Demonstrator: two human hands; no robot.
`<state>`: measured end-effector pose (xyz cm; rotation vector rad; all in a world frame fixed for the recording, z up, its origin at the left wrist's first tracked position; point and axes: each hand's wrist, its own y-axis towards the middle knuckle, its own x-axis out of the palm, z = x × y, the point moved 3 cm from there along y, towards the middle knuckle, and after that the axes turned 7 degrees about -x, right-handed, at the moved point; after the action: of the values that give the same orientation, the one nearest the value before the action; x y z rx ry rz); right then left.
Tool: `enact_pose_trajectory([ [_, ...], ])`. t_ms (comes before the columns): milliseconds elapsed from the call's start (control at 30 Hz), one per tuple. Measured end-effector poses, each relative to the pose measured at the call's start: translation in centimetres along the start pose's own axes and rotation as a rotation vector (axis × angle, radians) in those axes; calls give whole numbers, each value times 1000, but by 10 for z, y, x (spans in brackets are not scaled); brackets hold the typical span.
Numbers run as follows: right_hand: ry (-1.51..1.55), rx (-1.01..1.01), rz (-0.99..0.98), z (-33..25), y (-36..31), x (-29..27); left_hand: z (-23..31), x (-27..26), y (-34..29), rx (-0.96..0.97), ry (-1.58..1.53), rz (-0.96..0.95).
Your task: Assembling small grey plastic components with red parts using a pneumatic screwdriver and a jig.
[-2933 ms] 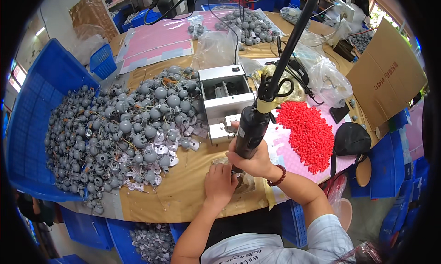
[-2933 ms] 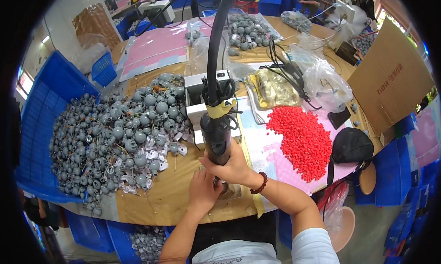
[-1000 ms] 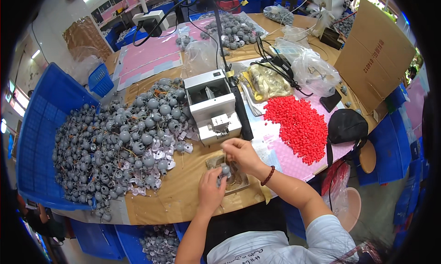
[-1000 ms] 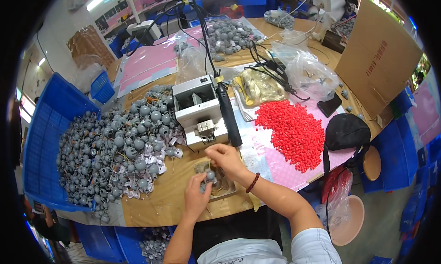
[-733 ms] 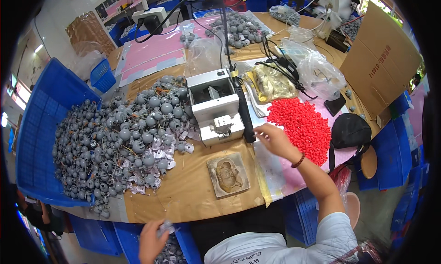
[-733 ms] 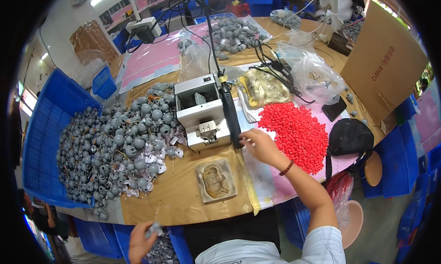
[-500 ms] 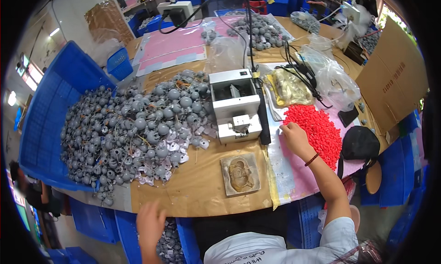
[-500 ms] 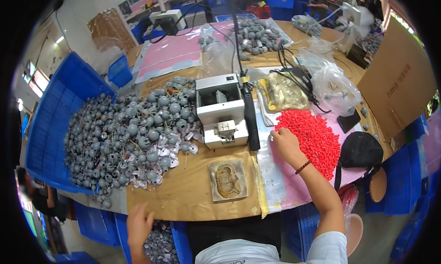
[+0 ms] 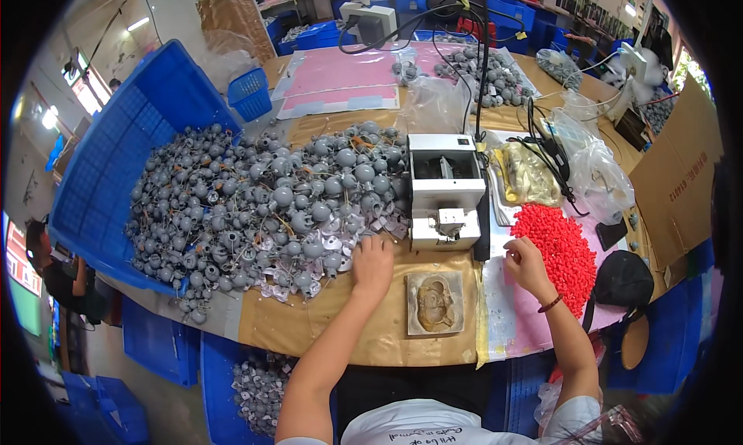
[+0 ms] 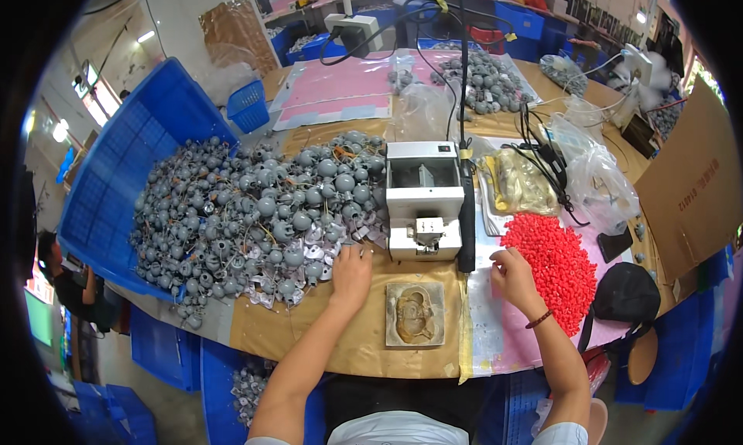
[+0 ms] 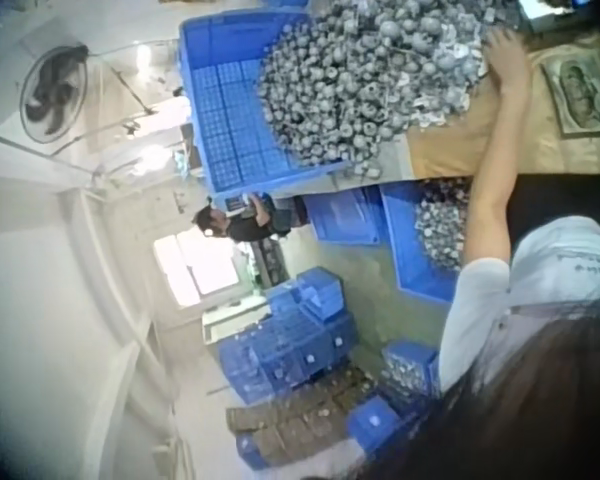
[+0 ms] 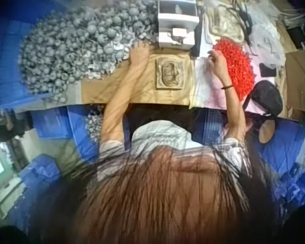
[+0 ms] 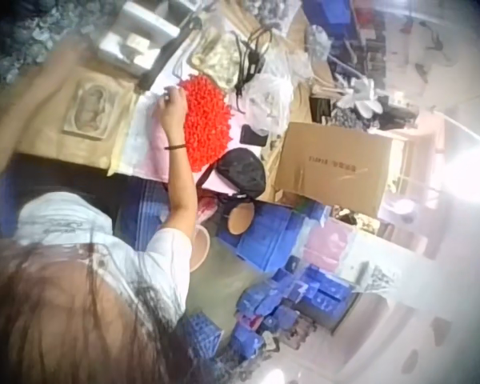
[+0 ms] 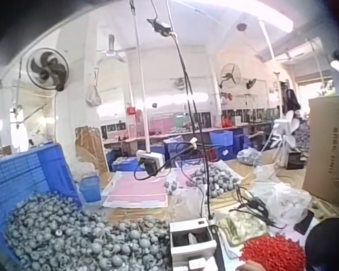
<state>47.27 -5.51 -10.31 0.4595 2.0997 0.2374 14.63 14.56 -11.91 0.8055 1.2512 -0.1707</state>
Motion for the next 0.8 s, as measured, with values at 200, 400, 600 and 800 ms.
enact_pose_trajectory([
  [200, 330, 5, -18, -48, -8, 7, -9, -27, -20, -17, -158, -21],
  [400, 518, 59, -73, -68, -16, 16, 21, -86, -11, -149, -839, -301],
  [600, 569, 18, -145, -88, -18, 22, 63, -72, -23, 49, -942, -689],
  [800, 560, -61, -180, -108, -21, 31, 74, -79, -18, 230, -783, -436],
])
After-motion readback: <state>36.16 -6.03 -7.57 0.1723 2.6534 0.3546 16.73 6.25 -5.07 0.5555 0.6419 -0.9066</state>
